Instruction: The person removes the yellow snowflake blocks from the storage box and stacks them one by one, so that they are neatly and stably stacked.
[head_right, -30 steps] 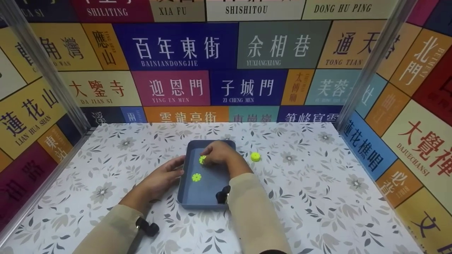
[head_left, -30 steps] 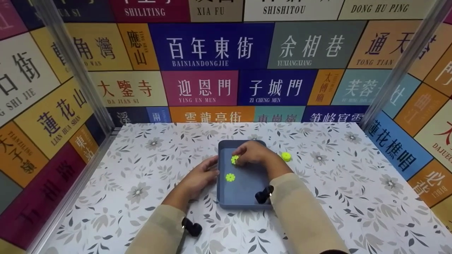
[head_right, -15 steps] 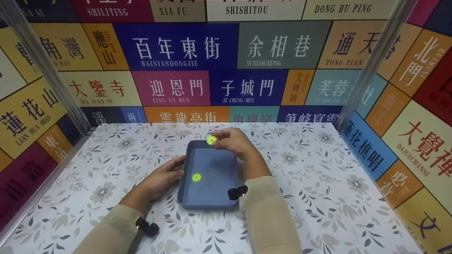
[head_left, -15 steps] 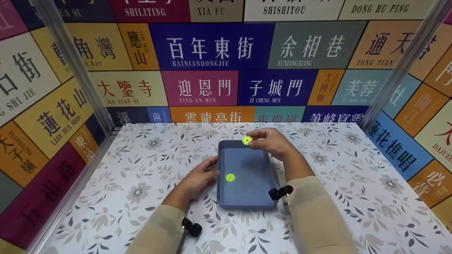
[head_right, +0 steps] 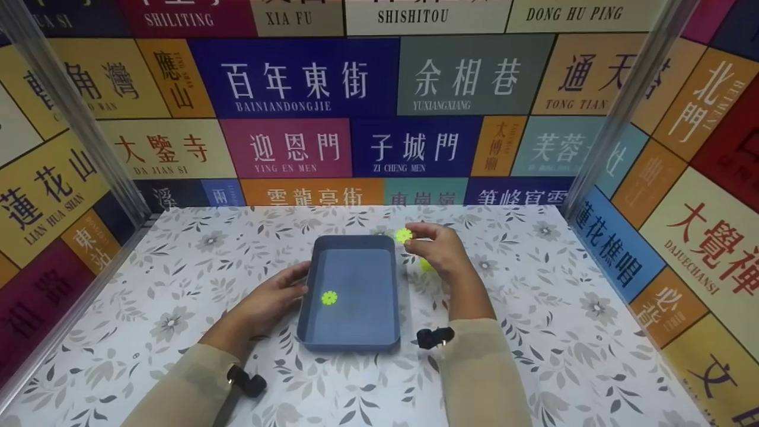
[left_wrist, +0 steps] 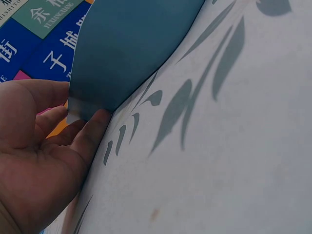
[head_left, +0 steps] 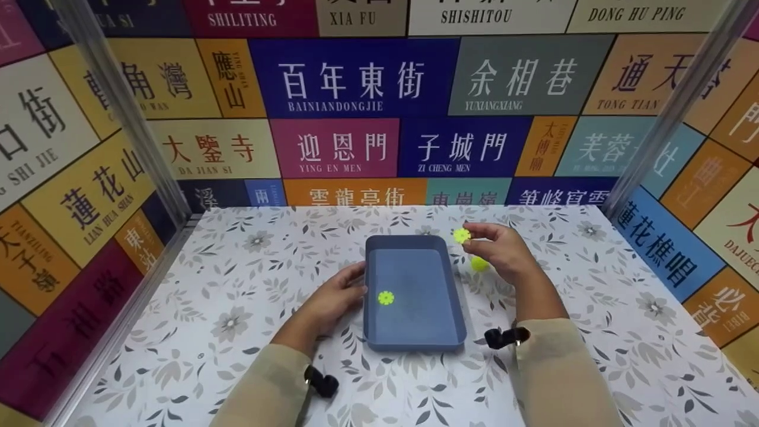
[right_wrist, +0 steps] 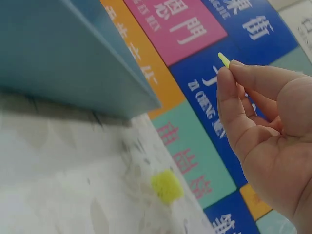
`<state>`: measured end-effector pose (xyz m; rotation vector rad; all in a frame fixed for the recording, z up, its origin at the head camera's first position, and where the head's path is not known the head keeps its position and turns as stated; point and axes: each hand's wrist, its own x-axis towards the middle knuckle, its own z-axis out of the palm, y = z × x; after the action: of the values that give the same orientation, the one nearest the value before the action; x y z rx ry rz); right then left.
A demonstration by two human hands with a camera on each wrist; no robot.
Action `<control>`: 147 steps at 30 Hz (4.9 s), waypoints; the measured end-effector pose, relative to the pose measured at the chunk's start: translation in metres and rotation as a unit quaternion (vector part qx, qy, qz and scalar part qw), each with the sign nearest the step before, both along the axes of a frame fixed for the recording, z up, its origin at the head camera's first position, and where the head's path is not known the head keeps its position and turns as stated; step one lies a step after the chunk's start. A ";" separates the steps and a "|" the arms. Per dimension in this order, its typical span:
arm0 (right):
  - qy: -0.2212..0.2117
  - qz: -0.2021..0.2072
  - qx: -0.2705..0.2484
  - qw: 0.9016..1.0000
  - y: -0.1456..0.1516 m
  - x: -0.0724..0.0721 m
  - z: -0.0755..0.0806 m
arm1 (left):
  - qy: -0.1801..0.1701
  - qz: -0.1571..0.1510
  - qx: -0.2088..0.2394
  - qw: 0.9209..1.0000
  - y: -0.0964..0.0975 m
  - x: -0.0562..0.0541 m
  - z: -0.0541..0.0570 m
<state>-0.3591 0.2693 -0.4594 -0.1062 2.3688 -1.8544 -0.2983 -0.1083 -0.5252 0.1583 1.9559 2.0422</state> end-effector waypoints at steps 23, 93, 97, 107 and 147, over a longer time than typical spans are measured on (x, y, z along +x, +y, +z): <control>-0.070 -0.045 -0.018 0.996 0.046 -0.009 -0.043 | -0.005 0.001 -0.019 1.000 -0.002 0.000 0.001; -0.015 0.265 0.164 0.950 -0.124 -0.022 0.012 | -0.004 0.003 -0.025 1.000 0.001 0.001 0.002; -0.029 0.295 0.181 0.938 -0.131 -0.027 -0.002 | -0.007 -0.001 -0.024 1.000 0.000 0.001 0.001; -0.024 0.339 0.231 0.912 -0.141 -0.030 -0.018 | -0.015 -0.002 -0.024 1.000 -0.004 0.000 0.004; 0.059 0.330 0.292 0.896 -0.141 -0.026 -0.031 | 0.015 -0.018 -0.010 1.000 -0.001 0.000 0.001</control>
<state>-0.3848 0.1283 -0.4907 -0.8484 2.4131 -0.8204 -0.2984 -0.1097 -0.5239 0.2199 1.9763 2.0072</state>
